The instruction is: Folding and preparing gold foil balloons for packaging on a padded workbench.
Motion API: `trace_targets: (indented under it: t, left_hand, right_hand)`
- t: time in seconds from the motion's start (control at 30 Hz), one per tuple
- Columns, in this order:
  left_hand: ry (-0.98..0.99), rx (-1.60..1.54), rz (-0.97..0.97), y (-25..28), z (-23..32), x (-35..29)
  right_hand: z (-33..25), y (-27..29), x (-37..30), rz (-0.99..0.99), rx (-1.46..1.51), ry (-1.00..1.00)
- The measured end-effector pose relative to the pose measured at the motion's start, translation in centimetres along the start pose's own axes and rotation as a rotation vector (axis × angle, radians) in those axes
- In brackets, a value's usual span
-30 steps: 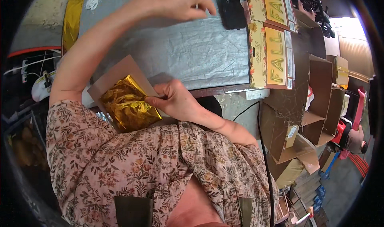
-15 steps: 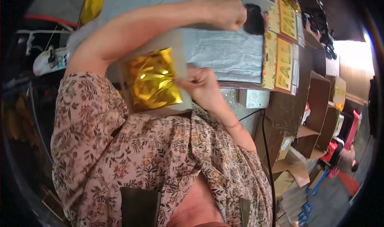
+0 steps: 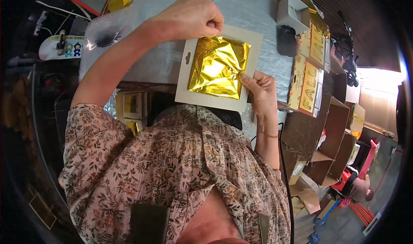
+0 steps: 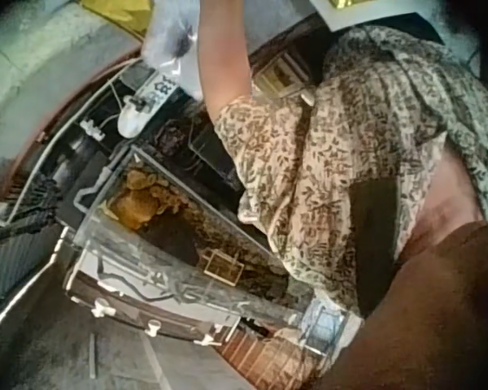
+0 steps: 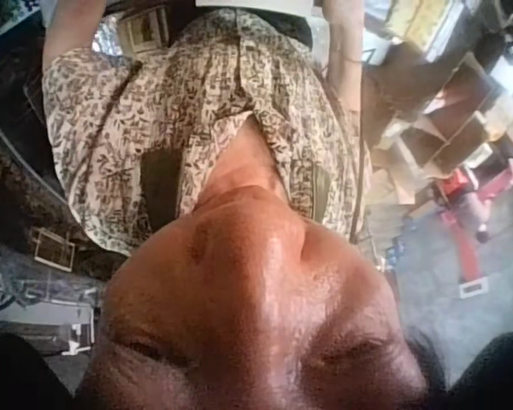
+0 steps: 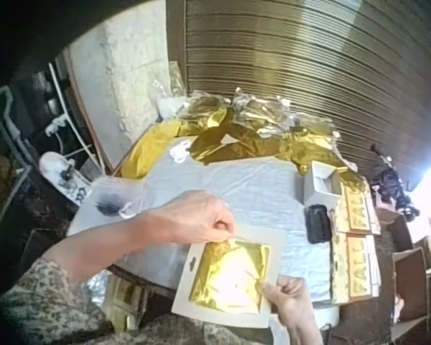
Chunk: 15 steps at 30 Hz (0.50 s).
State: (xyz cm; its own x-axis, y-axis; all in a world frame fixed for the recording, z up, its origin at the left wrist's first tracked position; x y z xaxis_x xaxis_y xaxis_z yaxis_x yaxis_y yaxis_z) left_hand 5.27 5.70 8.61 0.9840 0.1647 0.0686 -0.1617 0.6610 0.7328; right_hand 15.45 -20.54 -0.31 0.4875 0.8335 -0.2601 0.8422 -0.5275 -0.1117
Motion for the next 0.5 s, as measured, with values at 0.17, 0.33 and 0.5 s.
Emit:
trace_targets:
  t: [0.17, 0.33, 0.5]
  left_hand:
    - [-0.053, 0.000, 0.116, 0.4, -1.1, -1.1]
    - [0.140, -0.468, 0.517, -3.7, -6.0, -5.5]
    - [0.273, -0.960, 0.280, -6.9, -3.6, -8.1]
  right_hand:
    - [-0.5, 0.0, 0.2, 0.019, -0.002, -0.008]
    - [0.0, 0.9, 1.0, 0.071, -0.035, -0.019]
    - [-0.2, 1.4, 1.6, 0.072, -0.234, -0.081]
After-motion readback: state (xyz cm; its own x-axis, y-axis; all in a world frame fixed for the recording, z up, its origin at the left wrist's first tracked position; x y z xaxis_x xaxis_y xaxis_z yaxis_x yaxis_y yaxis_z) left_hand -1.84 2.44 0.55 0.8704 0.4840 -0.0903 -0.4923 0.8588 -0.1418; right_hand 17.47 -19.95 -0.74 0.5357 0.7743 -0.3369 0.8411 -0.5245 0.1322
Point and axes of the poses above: each hand's wrist, its own x-axis towards the middle knuckle, its own y-axis out of the back of the hand, z = x × y, the point moved 1 cm from there along x, towards the middle knuckle, and after that the axes turned 11 degrees about -x, right-handed, at the moved point
